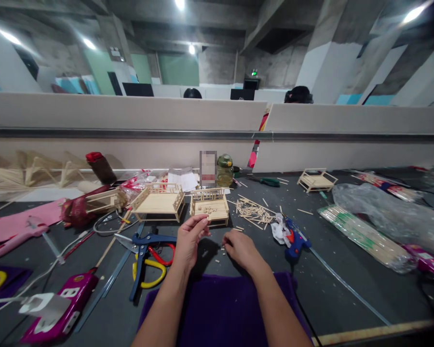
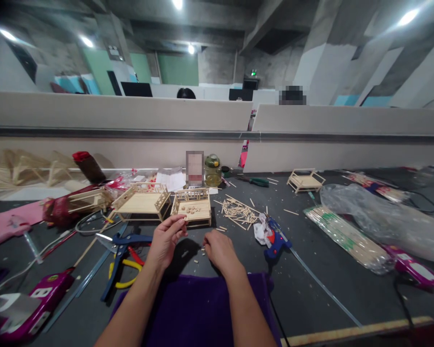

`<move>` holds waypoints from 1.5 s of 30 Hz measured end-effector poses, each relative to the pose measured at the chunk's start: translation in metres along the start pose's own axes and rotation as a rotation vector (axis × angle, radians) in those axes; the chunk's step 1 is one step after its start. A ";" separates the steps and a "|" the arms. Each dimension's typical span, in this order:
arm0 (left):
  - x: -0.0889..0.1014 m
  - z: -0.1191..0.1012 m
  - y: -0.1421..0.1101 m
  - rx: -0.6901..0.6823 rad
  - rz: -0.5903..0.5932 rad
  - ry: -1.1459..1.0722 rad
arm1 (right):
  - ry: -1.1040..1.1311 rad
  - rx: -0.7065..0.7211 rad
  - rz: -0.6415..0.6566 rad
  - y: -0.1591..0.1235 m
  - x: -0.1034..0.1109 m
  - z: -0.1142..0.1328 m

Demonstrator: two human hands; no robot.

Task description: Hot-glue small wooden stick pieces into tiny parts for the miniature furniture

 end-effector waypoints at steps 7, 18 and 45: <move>0.001 0.000 0.001 -0.009 0.008 -0.012 | 0.034 -0.019 -0.046 0.001 0.005 -0.001; 0.004 0.008 0.004 0.050 0.033 -0.033 | 0.046 0.099 -0.060 -0.001 0.001 0.011; 0.001 0.010 0.012 0.032 0.027 0.045 | 0.493 0.074 -0.501 0.015 0.000 0.012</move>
Point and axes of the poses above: each hand's wrist, its own y-axis towards the middle knuckle, its own x-axis out of the back of the hand, z = x × y, the point moved 1 cm from there along y, towards the middle knuckle, and after that the axes turned 1 degree about x, right-handed, at the moved point
